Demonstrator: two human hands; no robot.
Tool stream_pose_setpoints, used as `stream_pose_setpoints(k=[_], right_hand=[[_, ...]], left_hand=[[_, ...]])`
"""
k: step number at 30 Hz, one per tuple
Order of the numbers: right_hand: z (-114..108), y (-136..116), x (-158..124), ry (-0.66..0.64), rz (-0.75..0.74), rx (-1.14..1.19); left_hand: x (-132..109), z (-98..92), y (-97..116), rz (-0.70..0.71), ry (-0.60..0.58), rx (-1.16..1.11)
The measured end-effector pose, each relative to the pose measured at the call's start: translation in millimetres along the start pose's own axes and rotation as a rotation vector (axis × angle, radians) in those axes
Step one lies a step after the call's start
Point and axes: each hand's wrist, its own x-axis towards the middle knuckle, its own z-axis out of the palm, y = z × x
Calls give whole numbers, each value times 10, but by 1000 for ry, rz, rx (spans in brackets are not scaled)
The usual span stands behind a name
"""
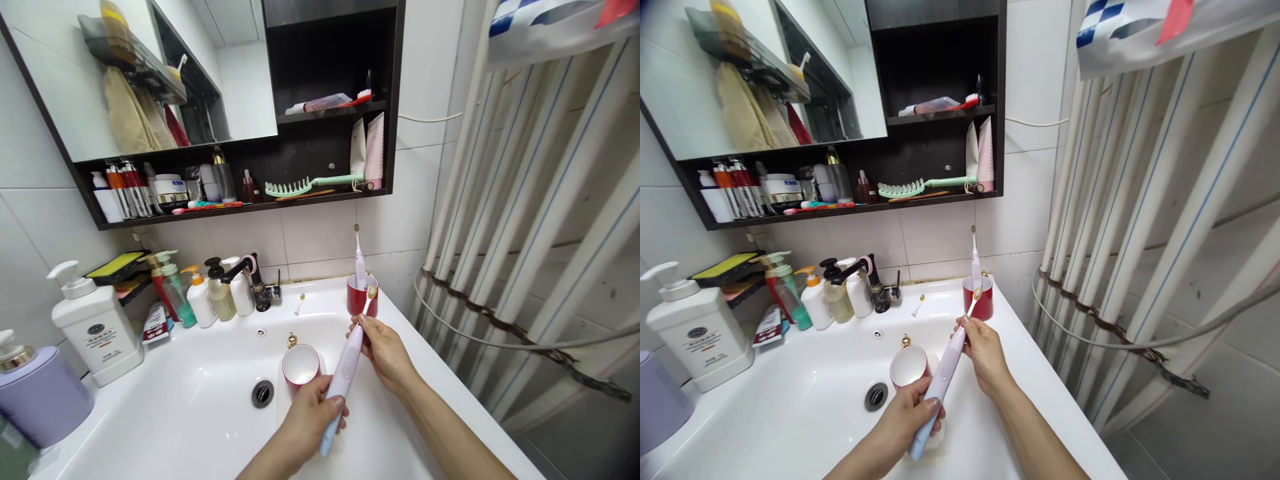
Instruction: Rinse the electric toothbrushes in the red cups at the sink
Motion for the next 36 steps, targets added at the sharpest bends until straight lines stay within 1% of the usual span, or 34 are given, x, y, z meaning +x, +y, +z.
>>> stream_pose_setpoints(k=[2, 6, 8, 10, 13, 15, 17, 20, 25, 28, 30, 33, 34, 36], right_hand=[[-14, -22, 5, -39, 3, 1], [-9, -68, -5, -138, 6, 26], [-2, -63, -3, -162, 4, 40], [2, -32, 8, -158, 0, 45], [5, 33, 28, -122, -6, 34], [10, 63, 32, -113, -7, 27], [18, 72, 25, -126, -4, 29], [32, 54, -1, -159, 6, 48], [43, 4, -20, -233, 39, 116], [69, 29, -41, -235, 26, 152], [109, 94, -81, -226, 11, 92], [184, 231, -161, -326, 48, -133], [205, 272, -183, -359, 54, -207], [233, 324, -213, -375, 28, -297]], left_hand=[[-6, -3, -7, 8, -22, -26], [-34, 14, -12, 9, -136, -132], [-35, 25, -14, -3, -144, -139], [-21, 30, -26, 10, -79, -72], [17, 24, -68, 108, 76, 93], [37, 22, -105, 151, 112, 146], [45, 30, -141, 145, 101, 139], [38, 58, -176, 122, 66, 65], [-6, 101, -164, 69, -66, -118], [-17, 116, -115, 51, -65, -141], [-7, 117, -66, 71, -13, -150], [25, 72, 20, 168, 110, -170], [37, 37, 47, 189, 134, -153], [61, -70, 95, 179, 131, -55]])
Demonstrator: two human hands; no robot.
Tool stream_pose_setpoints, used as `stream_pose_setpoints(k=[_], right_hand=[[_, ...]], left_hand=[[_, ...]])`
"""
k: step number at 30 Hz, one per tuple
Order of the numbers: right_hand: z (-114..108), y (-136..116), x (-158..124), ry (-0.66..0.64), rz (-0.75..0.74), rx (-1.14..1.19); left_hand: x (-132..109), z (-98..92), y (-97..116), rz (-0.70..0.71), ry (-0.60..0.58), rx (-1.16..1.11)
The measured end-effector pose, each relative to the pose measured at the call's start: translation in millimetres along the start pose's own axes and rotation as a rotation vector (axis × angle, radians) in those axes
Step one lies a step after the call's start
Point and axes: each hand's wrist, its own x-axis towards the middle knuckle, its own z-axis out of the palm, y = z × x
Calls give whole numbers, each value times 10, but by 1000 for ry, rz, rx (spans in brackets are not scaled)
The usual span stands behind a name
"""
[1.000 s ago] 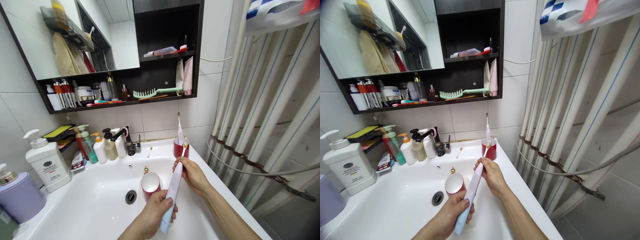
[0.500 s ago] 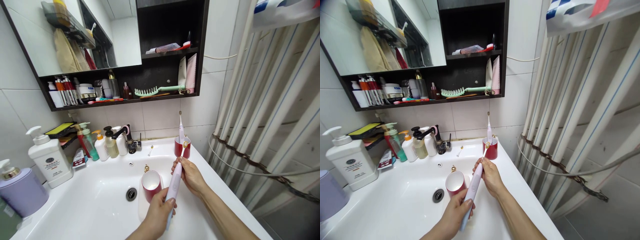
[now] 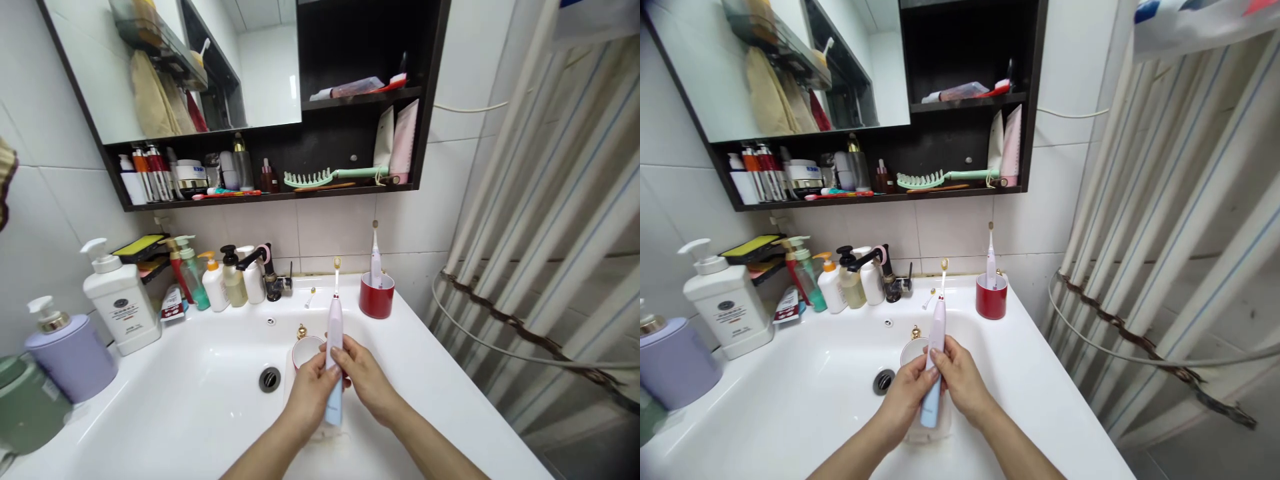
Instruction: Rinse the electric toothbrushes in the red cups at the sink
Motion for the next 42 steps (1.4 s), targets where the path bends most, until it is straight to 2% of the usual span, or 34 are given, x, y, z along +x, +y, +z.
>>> stream_pose_setpoints(k=[2, 4, 6, 7, 10, 12, 18, 25, 32, 38, 42], right_hand=[[22, 8, -8, 38, -18, -24], [43, -2, -24, 39, 16, -14], [90, -11, -61, -30, 84, 5], [126, -11, -87, -84, 116, 14], [254, 11, -175, -233, 198, 34], [325, 34, -219, -266, 235, 41], [391, 80, -228, -251, 240, -23], [385, 141, -214, -174, 173, -191], [382, 111, -222, -179, 170, -175], [403, 72, -234, -242, 304, -2], [401, 79, -230, -214, 275, -22]], left_hand=[[52, -136, 47, -5, 36, 136], [102, -274, 99, 33, 190, 192], [140, -380, 156, 74, 340, 98], [152, -414, 182, 81, 364, 10], [163, -453, 233, 108, 316, -245], [158, -455, 246, 129, 285, -331], [136, -464, 273, 183, 323, -378], [135, -446, 261, 137, 353, -373], [128, -428, 278, 139, 316, -374], [128, -420, 282, 100, 321, -419], [132, -402, 278, 103, 349, -437]])
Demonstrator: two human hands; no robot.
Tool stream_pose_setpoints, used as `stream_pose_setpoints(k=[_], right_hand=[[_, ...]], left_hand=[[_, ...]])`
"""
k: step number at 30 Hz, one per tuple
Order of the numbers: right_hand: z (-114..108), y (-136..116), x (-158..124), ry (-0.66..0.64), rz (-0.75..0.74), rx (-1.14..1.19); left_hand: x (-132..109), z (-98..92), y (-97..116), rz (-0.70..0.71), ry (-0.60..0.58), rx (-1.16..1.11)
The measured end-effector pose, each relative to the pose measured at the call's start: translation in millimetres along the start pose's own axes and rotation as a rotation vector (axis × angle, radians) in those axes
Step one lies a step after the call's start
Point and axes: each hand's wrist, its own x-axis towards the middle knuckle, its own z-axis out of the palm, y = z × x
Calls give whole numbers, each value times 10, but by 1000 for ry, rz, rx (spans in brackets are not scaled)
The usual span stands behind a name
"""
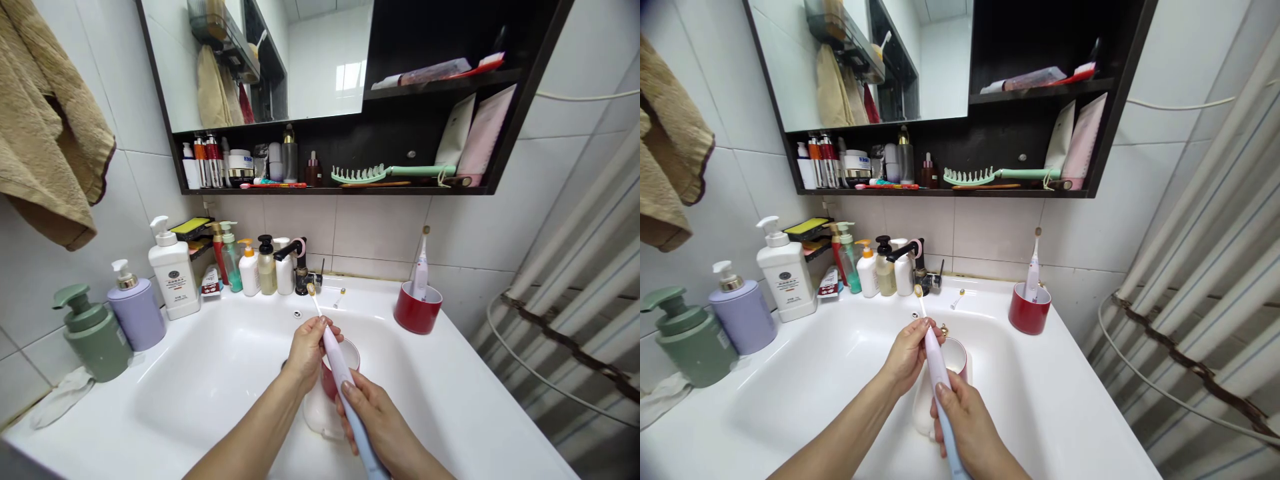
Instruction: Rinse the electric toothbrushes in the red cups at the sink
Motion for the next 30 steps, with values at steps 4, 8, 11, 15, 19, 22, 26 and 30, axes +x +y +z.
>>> stream_pose_setpoints(k=[4, 8, 11, 15, 19, 22, 26, 30], right_hand=[[13, -16, -11, -7, 10, 61], [50, -55, -44, -25, 103, 237], [55, -59, -50, -38, 82, 254], [30, -51, -46, -84, 91, 255], [25, -66, -55, -104, 168, 337], [43, -74, -63, -88, 158, 268], [68, -59, -62, -26, 106, 194], [60, -36, -45, -35, 57, 145]], left_hand=[[13, -8, 10, 7, 26, -9], [23, -19, 42, -15, 17, -40], [14, -18, 59, -1, 8, -53], [1, -12, 71, 0, 17, -55], [1, -13, 67, 41, 9, -3], [3, -17, 49, 80, 4, 44], [3, -18, 32, 85, 8, 62], [-1, -13, 35, 85, 6, 60]])
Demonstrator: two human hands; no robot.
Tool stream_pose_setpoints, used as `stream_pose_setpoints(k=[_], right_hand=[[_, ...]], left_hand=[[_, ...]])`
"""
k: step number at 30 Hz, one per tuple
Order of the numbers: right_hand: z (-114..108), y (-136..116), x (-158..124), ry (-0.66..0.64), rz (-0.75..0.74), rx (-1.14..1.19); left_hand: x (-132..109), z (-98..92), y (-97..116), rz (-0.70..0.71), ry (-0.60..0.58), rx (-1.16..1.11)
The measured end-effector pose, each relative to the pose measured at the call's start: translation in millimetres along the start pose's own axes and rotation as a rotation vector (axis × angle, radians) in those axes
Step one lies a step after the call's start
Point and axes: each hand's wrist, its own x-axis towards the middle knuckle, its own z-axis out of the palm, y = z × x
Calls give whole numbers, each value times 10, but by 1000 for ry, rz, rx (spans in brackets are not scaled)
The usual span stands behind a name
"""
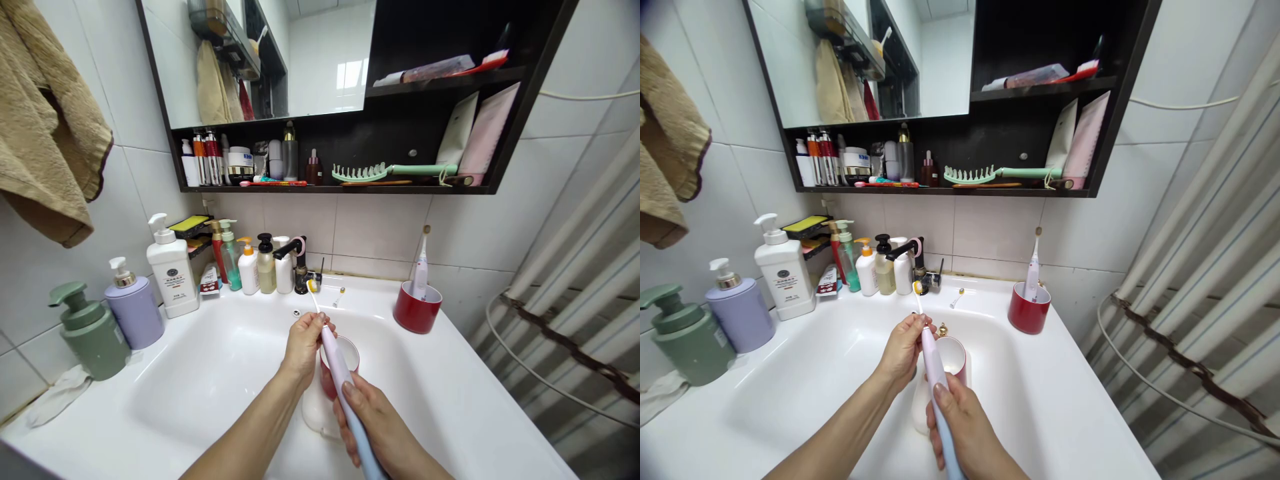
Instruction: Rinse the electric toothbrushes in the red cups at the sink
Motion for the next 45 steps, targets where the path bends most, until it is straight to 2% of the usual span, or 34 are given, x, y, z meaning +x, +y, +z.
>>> stream_pose_setpoints(k=[9, 15, 19, 21, 24, 27, 30, 34, 38, 41, 45], right_hand=[[0, -18, -44, -64, 99, 260], [-20, -18, -14, -61, 114, 308], [-94, 9, 14, -168, 186, 403], [-122, 26, 17, -218, 184, 444], [-121, 33, -1, -228, 148, 447], [-82, 8, -31, -169, 97, 358], [-51, -22, -28, -101, 23, 149], [-63, -4, 25, -11, -80, -183], [-81, 46, 49, 95, -203, -410], [-67, 52, 40, 166, -223, -470], [-43, 39, 33, 147, -209, -427]], left_hand=[[-35, 35, 46, -24, -84, -104], [-56, 38, 67, -13, -45, -71], [-50, 26, 71, -30, -67, -84], [-44, 22, 66, -34, -84, -98], [-44, 22, 64, -34, -101, -99], [-53, 22, 81, -32, -121, -84], [-49, 10, 100, -39, -148, -63], [-13, -16, 95, -20, -56, 24], [8, -18, 81, 23, -5, 79], [2, -14, 84, 23, -33, 45], [-5, -19, 95, -9, -88, -6]])
